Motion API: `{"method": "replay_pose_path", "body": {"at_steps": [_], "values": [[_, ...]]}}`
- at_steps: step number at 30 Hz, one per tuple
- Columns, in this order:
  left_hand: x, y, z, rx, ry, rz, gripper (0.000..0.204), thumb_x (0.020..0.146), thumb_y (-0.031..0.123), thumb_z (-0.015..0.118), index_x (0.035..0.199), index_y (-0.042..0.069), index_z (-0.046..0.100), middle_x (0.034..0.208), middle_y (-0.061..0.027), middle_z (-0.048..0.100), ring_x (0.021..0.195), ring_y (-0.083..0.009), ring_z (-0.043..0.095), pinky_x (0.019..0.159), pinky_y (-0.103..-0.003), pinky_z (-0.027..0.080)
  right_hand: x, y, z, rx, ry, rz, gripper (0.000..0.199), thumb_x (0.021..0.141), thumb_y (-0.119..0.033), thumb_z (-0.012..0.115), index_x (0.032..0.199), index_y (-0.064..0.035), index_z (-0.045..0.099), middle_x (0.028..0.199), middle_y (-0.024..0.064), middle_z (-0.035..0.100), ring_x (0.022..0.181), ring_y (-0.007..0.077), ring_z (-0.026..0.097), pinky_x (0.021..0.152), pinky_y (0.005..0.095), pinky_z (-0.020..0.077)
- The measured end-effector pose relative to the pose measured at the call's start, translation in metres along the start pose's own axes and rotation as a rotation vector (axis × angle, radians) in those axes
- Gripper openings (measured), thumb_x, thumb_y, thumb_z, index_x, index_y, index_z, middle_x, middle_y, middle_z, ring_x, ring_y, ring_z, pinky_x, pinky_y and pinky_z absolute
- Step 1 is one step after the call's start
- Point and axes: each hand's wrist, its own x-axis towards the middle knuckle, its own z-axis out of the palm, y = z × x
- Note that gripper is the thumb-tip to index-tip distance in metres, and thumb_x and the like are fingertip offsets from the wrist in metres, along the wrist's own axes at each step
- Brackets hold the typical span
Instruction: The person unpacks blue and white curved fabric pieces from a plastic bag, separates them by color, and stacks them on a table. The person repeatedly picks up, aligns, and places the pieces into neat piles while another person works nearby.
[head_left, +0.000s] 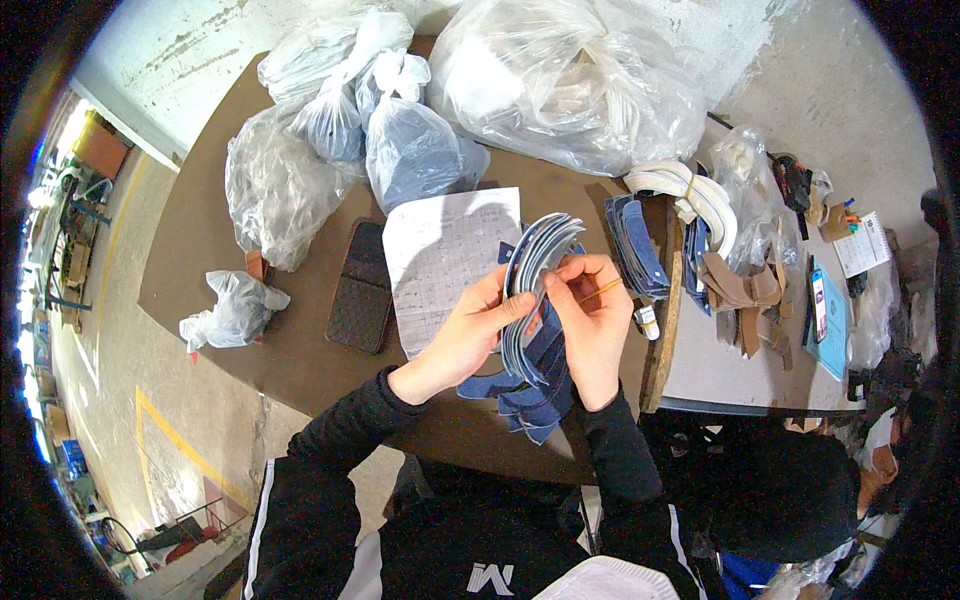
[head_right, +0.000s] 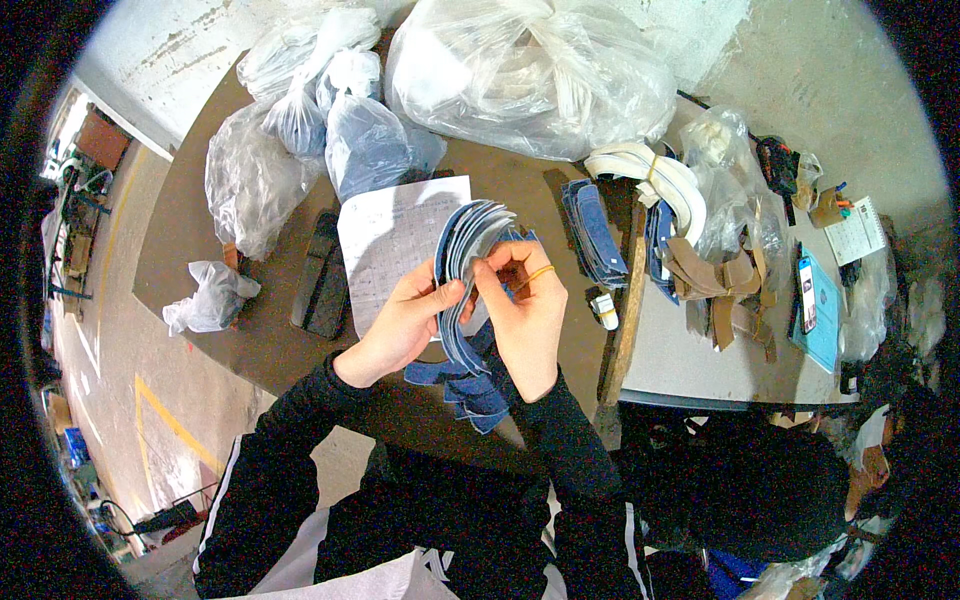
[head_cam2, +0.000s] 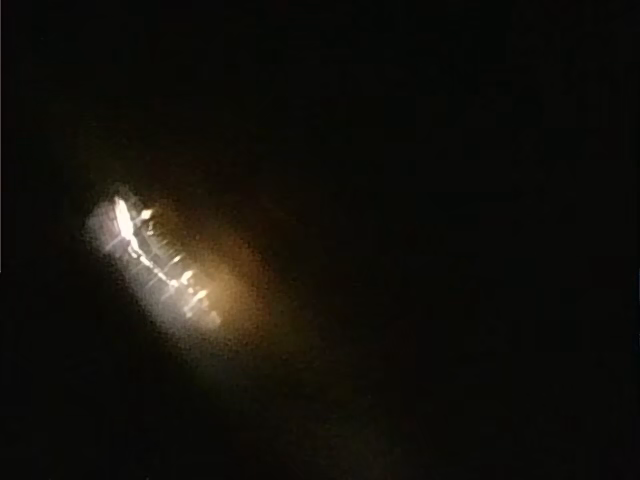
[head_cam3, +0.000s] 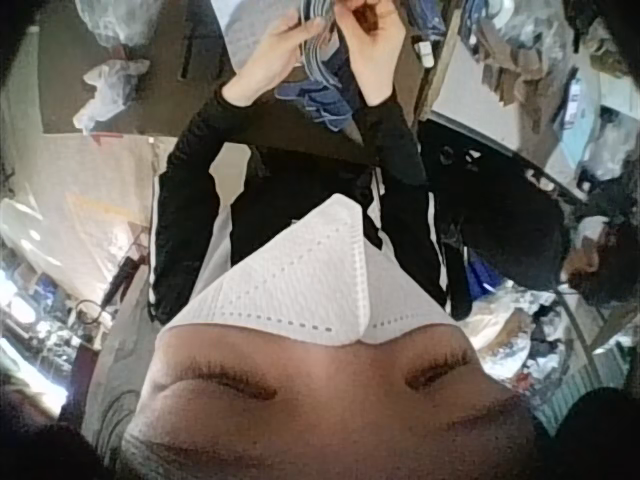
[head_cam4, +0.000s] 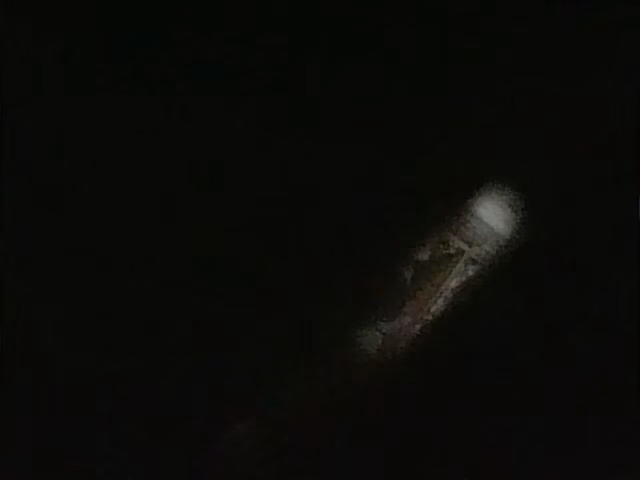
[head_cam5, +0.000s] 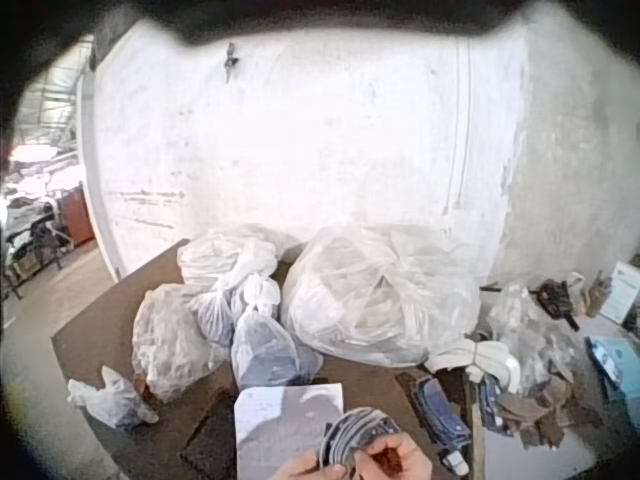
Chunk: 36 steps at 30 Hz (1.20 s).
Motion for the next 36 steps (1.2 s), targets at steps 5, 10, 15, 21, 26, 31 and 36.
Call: {"method": "replay_pose_path", "body": {"at_steps": [5, 10, 15, 21, 26, 31, 36], "values": [[0.001, -0.002, 0.002, 0.019, 0.028, 0.045, 0.025, 0.097, 0.021, 0.058, 0.116, 0.004, 0.053, 0.088, 0.0005, 0.057, 0.077, -0.0069, 0.055, 0.067, -0.021, 0.046, 0.002, 0.002, 0.000, -0.125, -0.019, -0.042, 0.012, 0.083, 0.003, 0.068, 0.094, 0.0027, 0.065, 0.083, 0.0027, 0.057, 0.074, 0.0078, 0.054, 0.065, 0.0221, 0.0452], [0.002, -0.005, 0.003, 0.052, 0.010, 0.061, 0.024, 0.097, 0.021, 0.059, 0.114, 0.005, 0.054, 0.088, 0.0014, 0.057, 0.077, -0.0069, 0.055, 0.067, -0.021, 0.046, 0.000, 0.003, 0.000, -0.138, -0.013, -0.047, 0.011, 0.083, 0.002, 0.069, 0.093, 0.0024, 0.065, 0.084, 0.0028, 0.057, 0.075, 0.0079, 0.054, 0.067, 0.0215, 0.0446], [-0.001, -0.001, 0.005, 0.016, 0.006, -0.006, 0.022, 0.097, 0.021, 0.058, 0.112, 0.005, 0.055, 0.088, 0.0019, 0.057, 0.078, -0.0061, 0.054, 0.067, -0.021, 0.046, -0.001, -0.003, 0.007, -0.016, 0.085, 0.015, 0.010, 0.082, 0.002, 0.069, 0.091, 0.0017, 0.065, 0.085, 0.0031, 0.057, 0.077, 0.0086, 0.054, 0.068, 0.0218, 0.0441], [0.001, -0.006, 0.005, 0.065, 0.005, 0.016, 0.023, 0.098, 0.020, 0.057, 0.115, 0.004, 0.054, 0.087, 0.0020, 0.056, 0.078, -0.0065, 0.054, 0.069, -0.021, 0.045, 0.000, 0.005, 0.001, -0.208, 0.028, -0.100, 0.009, 0.081, 0.001, 0.069, 0.088, 0.0000, 0.064, 0.086, 0.0034, 0.059, 0.076, 0.0113, 0.056, 0.069, 0.0245, 0.0453], [0.001, -0.009, 0.005, 0.146, 0.024, 0.057, 0.026, 0.099, 0.017, 0.055, 0.120, 0.002, 0.052, 0.089, 0.0012, 0.057, 0.080, -0.0075, 0.054, 0.072, -0.023, 0.046, -0.002, 0.009, 0.002, -0.263, 0.049, -0.072, 0.010, 0.084, -0.001, 0.067, 0.093, -0.0014, 0.063, 0.084, 0.0039, 0.058, 0.074, 0.0107, 0.056, 0.067, 0.0241, 0.0458], [-0.002, -0.018, 0.010, 0.369, 0.086, 0.166, 0.030, 0.098, 0.017, 0.056, 0.123, 0.001, 0.050, 0.095, -0.0004, 0.056, 0.085, -0.0070, 0.052, 0.075, -0.024, 0.045, -0.002, 0.005, 0.001, -0.378, -0.012, -0.185, 0.023, 0.086, -0.001, 0.064, 0.108, -0.0031, 0.062, 0.087, 0.0096, 0.063, 0.073, 0.0146, 0.058, 0.070, 0.0275, 0.0480], [-0.007, 0.006, 0.008, -0.071, -0.068, -0.204, 0.028, 0.100, 0.027, 0.053, 0.116, 0.004, 0.051, 0.092, 0.0011, 0.050, 0.081, -0.0077, 0.046, 0.070, -0.024, 0.041, -0.007, 0.002, 0.010, -0.164, 0.043, -0.196, 0.042, 0.092, -0.001, 0.053, 0.134, -0.0038, 0.049, 0.099, 0.0101, 0.064, 0.075, 0.0131, 0.056, 0.071, 0.0258, 0.0494]]}}
